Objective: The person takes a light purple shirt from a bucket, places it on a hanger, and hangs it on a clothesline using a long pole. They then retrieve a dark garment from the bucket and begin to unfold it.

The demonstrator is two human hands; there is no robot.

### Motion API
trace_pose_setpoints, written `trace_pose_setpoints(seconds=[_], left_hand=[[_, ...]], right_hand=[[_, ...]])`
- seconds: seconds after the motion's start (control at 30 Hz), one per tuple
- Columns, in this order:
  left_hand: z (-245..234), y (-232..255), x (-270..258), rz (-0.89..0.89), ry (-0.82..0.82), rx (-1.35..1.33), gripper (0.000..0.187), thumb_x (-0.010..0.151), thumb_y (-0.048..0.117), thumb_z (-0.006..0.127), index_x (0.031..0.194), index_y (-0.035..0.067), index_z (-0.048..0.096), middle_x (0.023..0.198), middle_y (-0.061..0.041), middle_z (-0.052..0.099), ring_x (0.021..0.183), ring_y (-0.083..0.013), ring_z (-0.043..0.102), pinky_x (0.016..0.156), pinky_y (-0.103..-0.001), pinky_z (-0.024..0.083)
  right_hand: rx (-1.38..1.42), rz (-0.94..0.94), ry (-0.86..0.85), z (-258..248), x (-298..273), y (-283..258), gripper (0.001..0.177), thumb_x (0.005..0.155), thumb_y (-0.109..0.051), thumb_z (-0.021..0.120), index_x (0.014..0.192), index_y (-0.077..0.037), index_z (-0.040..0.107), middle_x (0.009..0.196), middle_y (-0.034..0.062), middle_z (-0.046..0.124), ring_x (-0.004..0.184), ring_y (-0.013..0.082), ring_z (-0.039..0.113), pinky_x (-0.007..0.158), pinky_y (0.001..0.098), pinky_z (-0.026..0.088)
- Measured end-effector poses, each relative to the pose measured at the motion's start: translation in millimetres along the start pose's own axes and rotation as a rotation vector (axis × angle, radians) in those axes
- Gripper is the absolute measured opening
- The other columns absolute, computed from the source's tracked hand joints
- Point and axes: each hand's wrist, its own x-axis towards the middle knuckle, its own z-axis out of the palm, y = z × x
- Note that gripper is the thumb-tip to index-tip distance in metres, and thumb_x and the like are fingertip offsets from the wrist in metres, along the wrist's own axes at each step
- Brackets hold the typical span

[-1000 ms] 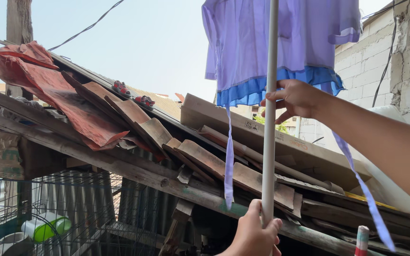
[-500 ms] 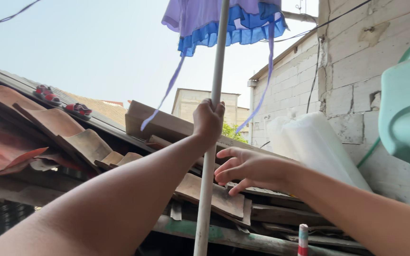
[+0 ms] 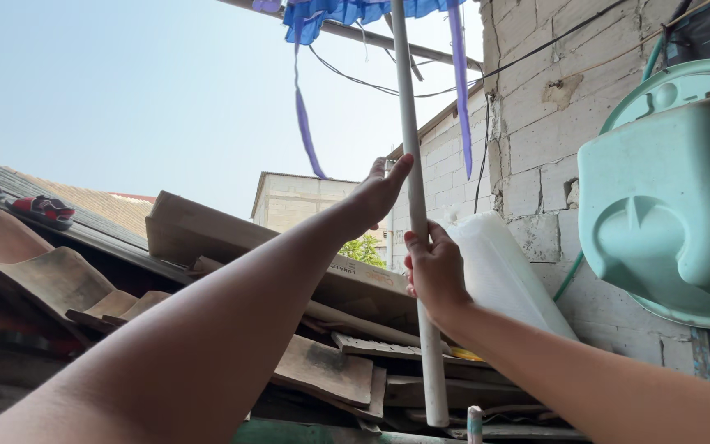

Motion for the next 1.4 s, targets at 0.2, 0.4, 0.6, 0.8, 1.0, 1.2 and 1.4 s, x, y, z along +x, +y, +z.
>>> trace_pose_setpoints(seconds=[0.2, 0.4, 0.6, 0.8, 1.0, 1.2, 1.4], left_hand=[[3.7, -31.8, -44.4, -0.010, -0.199, 0.154, 0.100, 0.083, 0.082, 0.031, 0.148, 0.007, 0.044, 0.117, -0.022, 0.063, 0.100, -0.0263, 0.065, 0.075, -0.046, 0.060], [-25.8, -34.4, -69.7, -0.040, -0.192, 0.258, 0.091, 0.087, 0.076, 0.037, 0.144, 0.005, 0.045, 0.115, -0.017, 0.066, 0.099, -0.0251, 0.070, 0.077, -0.044, 0.061], [-46.1, -24.9, -73.7, 0.010, -0.071, 0.212, 0.083, 0.092, 0.066, 0.047, 0.148, 0.005, 0.045, 0.119, -0.023, 0.070, 0.114, -0.0278, 0.068, 0.094, -0.043, 0.054], [-48.4, -24.3, -77.4, 0.049, 0.001, 0.267, 0.081, 0.091, 0.061, 0.053, 0.152, 0.008, 0.042, 0.132, -0.025, 0.064, 0.126, -0.0328, 0.062, 0.102, -0.044, 0.050], [-52.4, -32.6, -83.1, 0.014, 0.031, 0.294, 0.081, 0.090, 0.058, 0.057, 0.151, 0.007, 0.041, 0.132, -0.027, 0.063, 0.129, -0.0350, 0.060, 0.106, -0.045, 0.048], [-71.5, -47.2, -90.7, -0.015, 0.064, 0.296, 0.078, 0.092, 0.054, 0.060, 0.151, 0.005, 0.043, 0.139, -0.026, 0.056, 0.131, -0.0357, 0.057, 0.107, -0.046, 0.046], [-75.7, -58.2, -100.8, -0.062, 0.073, 0.312, 0.075, 0.092, 0.052, 0.061, 0.150, 0.007, 0.044, 0.131, -0.023, 0.063, 0.127, -0.0326, 0.061, 0.107, -0.045, 0.047]], right_hand=[[-0.002, -0.065, -0.031, -11.1, 90.9, -23.2, 0.029, 0.102, -0.020, 0.057, 0.125, -0.004, 0.055, 0.071, 0.0042, 0.049, 0.049, 0.0095, 0.043, 0.040, 0.0278, 0.040], [0.042, -0.009, -0.067, -19.0, 164.8, -54.4, 0.019, 0.103, -0.017, 0.056, 0.117, -0.004, 0.056, 0.076, 0.0042, 0.049, 0.051, 0.0090, 0.041, 0.042, 0.0260, 0.039], [-0.013, 0.018, -0.048, -12.7, 193.0, -48.5, 0.016, 0.103, -0.016, 0.056, 0.113, -0.003, 0.058, 0.078, 0.0051, 0.051, 0.053, 0.0088, 0.040, 0.044, 0.0262, 0.039], [0.019, 0.039, -0.048, 1.7, 217.9, -32.5, 0.016, 0.102, -0.013, 0.058, 0.111, -0.001, 0.057, 0.079, 0.0080, 0.051, 0.053, 0.0107, 0.042, 0.043, 0.0280, 0.039], [0.050, 0.045, -0.063, 11.1, 252.4, -16.3, 0.016, 0.102, -0.013, 0.057, 0.112, -0.001, 0.059, 0.081, 0.0088, 0.052, 0.054, 0.0111, 0.043, 0.044, 0.0281, 0.038], [0.049, 0.064, -0.056, 15.3, 271.0, 1.5, 0.015, 0.102, -0.012, 0.056, 0.113, -0.002, 0.057, 0.081, 0.0093, 0.052, 0.055, 0.0118, 0.043, 0.044, 0.0291, 0.039], [0.076, 0.086, -0.060, 23.7, 287.2, 1.0, 0.015, 0.103, -0.013, 0.056, 0.113, -0.001, 0.056, 0.081, 0.0092, 0.052, 0.056, 0.0115, 0.042, 0.046, 0.0281, 0.039]])
